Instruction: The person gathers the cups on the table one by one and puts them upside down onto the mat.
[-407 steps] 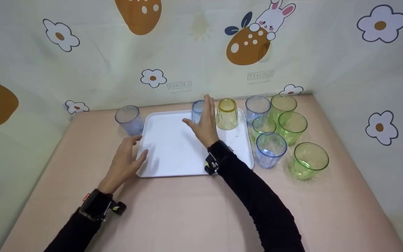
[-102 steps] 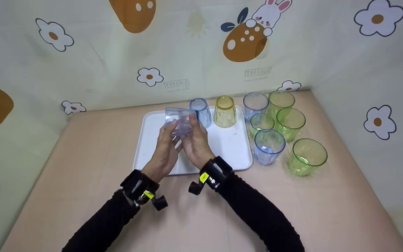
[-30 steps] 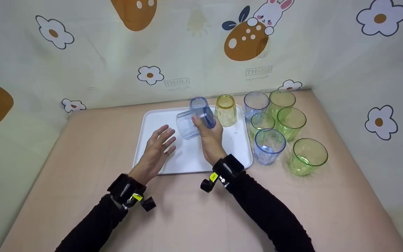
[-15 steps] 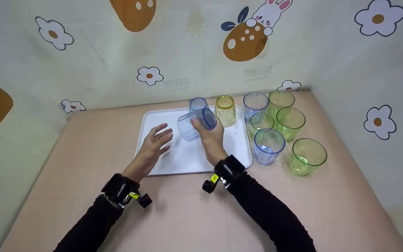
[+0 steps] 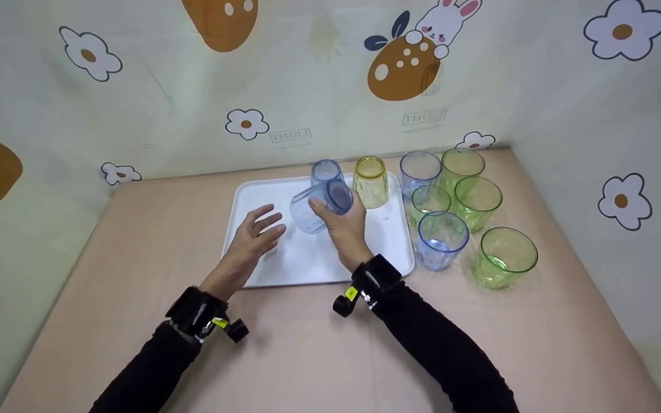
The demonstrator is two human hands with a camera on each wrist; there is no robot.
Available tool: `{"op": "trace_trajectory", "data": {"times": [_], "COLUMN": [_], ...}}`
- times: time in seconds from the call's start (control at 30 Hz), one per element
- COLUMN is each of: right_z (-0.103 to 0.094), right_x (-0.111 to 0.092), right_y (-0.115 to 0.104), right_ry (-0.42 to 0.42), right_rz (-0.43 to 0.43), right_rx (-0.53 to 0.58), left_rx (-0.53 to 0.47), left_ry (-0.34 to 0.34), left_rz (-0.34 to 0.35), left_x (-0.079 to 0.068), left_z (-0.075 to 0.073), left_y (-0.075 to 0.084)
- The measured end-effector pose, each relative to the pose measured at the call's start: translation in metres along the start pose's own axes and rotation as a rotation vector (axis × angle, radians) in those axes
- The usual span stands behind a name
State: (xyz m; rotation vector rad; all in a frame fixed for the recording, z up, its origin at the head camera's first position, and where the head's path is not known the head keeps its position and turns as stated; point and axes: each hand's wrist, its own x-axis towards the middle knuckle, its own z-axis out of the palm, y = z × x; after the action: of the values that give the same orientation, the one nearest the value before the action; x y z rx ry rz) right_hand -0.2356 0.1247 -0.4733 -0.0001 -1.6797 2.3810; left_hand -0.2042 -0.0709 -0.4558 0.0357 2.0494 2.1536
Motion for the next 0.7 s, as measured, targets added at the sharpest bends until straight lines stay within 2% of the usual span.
{"op": "trace_trajectory", "data": {"times": [0.27,0.4,0.7], "right_z": [0.007,0.011,0.02], "right_x": [0.002,0.004,0.011], "right_y": [0.001,0.002,0.004], "right_ry": [-0.038,-0.073,-0.179], "right_rz": [-0.09,-0.113,-0.155], "right_rx": [-0.152,-0.213,-0.292], "left_rx": [0.027,0.074,0.217], "left_ry": [-0.029,-0.038,-0.078], "left_rz": [0.006,0.0,-0.072], "left_x": [0.0,-0.002,-0.01], "left_z": [-0.003,-0.005,-0.005], "left_y": [-0.003,-0.002,0.0]}}
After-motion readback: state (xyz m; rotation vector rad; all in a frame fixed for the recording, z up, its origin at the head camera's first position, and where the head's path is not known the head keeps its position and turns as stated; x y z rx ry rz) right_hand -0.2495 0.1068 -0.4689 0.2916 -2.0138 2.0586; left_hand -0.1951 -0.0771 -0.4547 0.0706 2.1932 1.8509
